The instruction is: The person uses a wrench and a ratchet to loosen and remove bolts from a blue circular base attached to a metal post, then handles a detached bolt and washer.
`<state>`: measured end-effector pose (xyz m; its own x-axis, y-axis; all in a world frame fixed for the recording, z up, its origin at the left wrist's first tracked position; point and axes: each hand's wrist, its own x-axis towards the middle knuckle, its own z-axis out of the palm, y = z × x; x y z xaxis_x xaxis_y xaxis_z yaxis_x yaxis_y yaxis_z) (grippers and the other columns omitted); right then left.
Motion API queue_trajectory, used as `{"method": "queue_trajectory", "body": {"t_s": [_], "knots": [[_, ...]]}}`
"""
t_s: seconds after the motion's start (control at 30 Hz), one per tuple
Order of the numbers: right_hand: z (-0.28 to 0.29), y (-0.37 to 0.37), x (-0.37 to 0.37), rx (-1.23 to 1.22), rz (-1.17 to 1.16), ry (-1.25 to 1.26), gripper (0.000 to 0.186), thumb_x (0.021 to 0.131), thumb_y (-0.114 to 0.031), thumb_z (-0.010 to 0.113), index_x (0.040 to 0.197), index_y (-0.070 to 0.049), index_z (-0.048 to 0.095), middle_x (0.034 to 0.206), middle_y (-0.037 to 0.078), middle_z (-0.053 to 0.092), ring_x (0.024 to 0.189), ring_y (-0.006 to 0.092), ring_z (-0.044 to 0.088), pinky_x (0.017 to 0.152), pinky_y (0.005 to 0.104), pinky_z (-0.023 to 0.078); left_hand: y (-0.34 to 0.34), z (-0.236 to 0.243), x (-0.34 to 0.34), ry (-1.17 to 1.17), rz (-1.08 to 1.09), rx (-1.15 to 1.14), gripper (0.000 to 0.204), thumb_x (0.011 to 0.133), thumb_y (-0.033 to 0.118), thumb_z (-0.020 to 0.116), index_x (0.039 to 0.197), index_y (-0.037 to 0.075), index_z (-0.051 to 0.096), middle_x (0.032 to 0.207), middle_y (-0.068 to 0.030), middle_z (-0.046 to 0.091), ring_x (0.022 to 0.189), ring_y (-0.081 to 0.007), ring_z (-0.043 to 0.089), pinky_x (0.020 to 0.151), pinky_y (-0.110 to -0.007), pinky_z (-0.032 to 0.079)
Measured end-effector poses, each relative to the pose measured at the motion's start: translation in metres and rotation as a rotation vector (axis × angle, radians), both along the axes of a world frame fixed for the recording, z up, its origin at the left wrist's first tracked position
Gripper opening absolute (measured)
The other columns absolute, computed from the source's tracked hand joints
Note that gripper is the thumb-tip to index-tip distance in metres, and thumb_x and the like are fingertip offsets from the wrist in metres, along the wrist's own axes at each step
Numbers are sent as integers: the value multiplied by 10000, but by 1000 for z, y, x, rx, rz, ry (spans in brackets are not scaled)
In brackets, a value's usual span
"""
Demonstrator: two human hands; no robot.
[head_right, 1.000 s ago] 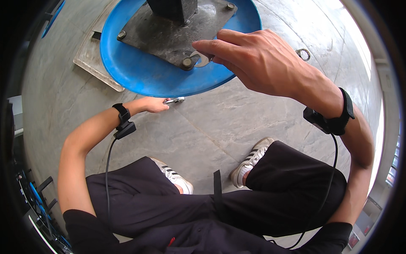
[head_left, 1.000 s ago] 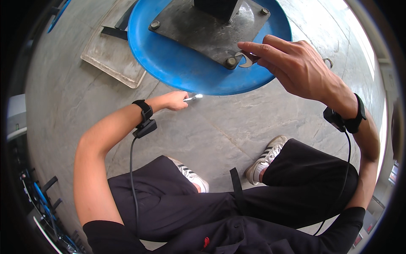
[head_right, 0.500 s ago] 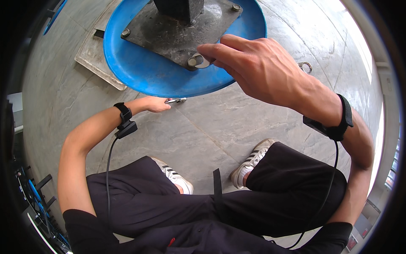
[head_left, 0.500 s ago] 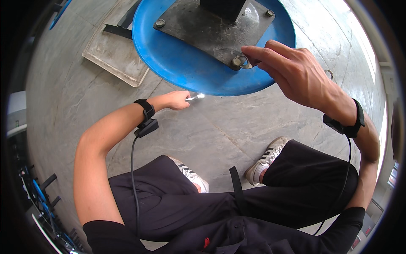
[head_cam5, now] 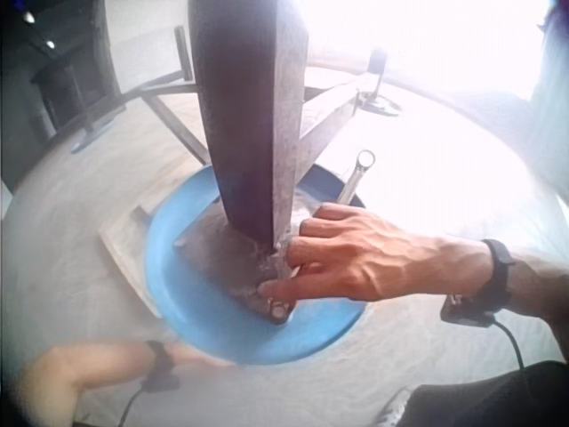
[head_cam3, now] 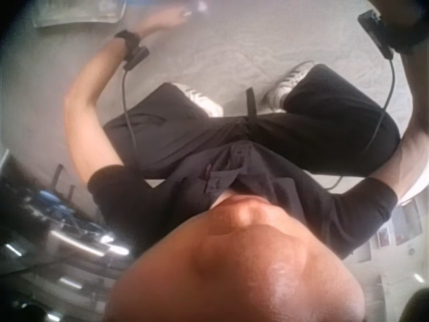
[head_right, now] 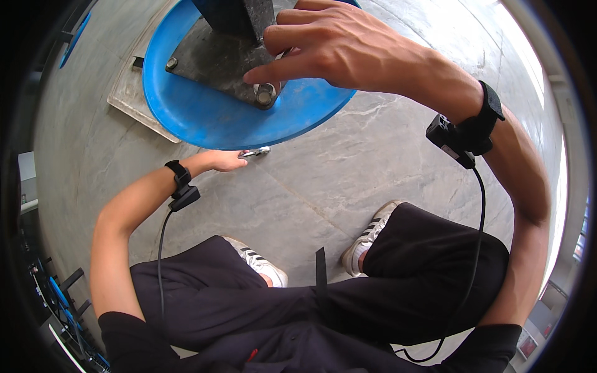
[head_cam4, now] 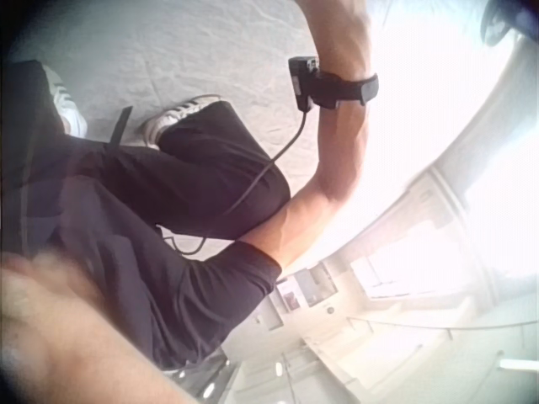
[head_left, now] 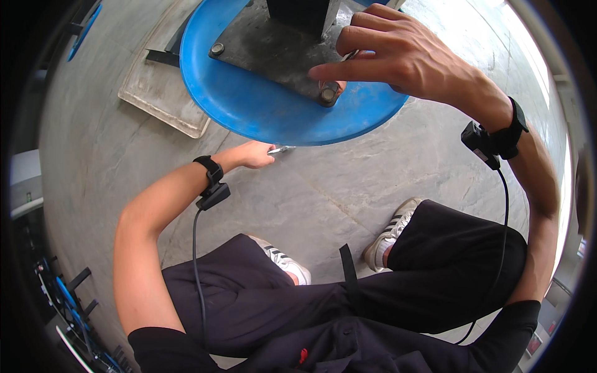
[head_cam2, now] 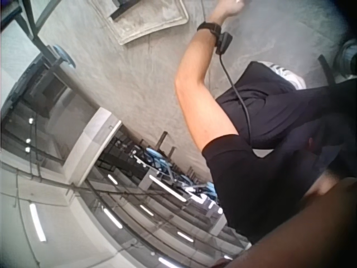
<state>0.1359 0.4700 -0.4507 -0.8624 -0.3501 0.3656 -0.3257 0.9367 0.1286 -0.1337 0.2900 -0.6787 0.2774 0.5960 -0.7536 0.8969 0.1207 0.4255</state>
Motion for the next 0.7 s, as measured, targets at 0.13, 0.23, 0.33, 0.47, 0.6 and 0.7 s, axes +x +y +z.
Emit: {"method": "queue_trajectory", "body": {"t_s": [0.13, 0.23, 0.33, 0.47, 0.6, 0.7], "knots": [[-13, -9, 18, 14, -237, 26, 415, 898, -55, 601, 1297, -164, 576, 877, 49, 605, 693, 160, 587, 598, 271, 491, 2, 5, 4, 3, 32, -46, 371, 819, 205, 574, 1115, -18, 596, 1007, -215, 648, 999, -343, 613, 854, -417, 463], [-15, -29, 29, -228, -332, 2, 347, 932, -93, 586, 1278, -94, 570, 863, 50, 596, 571, 115, 545, 456, 248, 420, 0, -5, 0, -29, 32, 39, 360, 815, 199, 582, 1100, -21, 599, 987, -215, 649, 979, -339, 618, 844, -417, 465], [-8, -44, 33, -254, -419, -145, 320, 948, -129, 586, 1258, -54, 580, 867, 73, 620, 519, 119, 544, 437, 255, 416, 2, 3, -1, -2, 30, 12, 339, 813, 192, 588, 1079, -18, 601, 969, -214, 649, 968, -337, 619, 835, -420, 465], [-9, -51, 30, -317, -477, -144, 293, 947, -115, 579, 1228, -33, 597, 867, 92, 632, 527, 126, 573, 433, 260, 419, 5, 1, -2, -2, -7, 31, 320, 816, 192, 585, 1065, -8, 605, 960, -208, 650, 964, -336, 618, 830, -425, 464], [-15, -58, 30, -266, -497, -170, 394, 955, -128, 568, 1344, -91, 516, 863, 67, 608, 544, 110, 543, 428, 241, 411, 1, -4, -3, -8, -17, 50, 319, 824, 202, 571, 1064, -5, 606, 973, -206, 652, 971, -338, 616, 838, -431, 461], [-15, -60, 29, -250, -531, -194, 404, 954, -127, 571, 1350, -88, 506, 857, 66, 599, 529, 107, 510, 420, 242, 395, 5, 5, 3, 35, -18, -29, 335, 828, 206, 562, 1086, -5, 595, 1007, -202, 651, 996, -337, 609, 850, -434, 459]]}}
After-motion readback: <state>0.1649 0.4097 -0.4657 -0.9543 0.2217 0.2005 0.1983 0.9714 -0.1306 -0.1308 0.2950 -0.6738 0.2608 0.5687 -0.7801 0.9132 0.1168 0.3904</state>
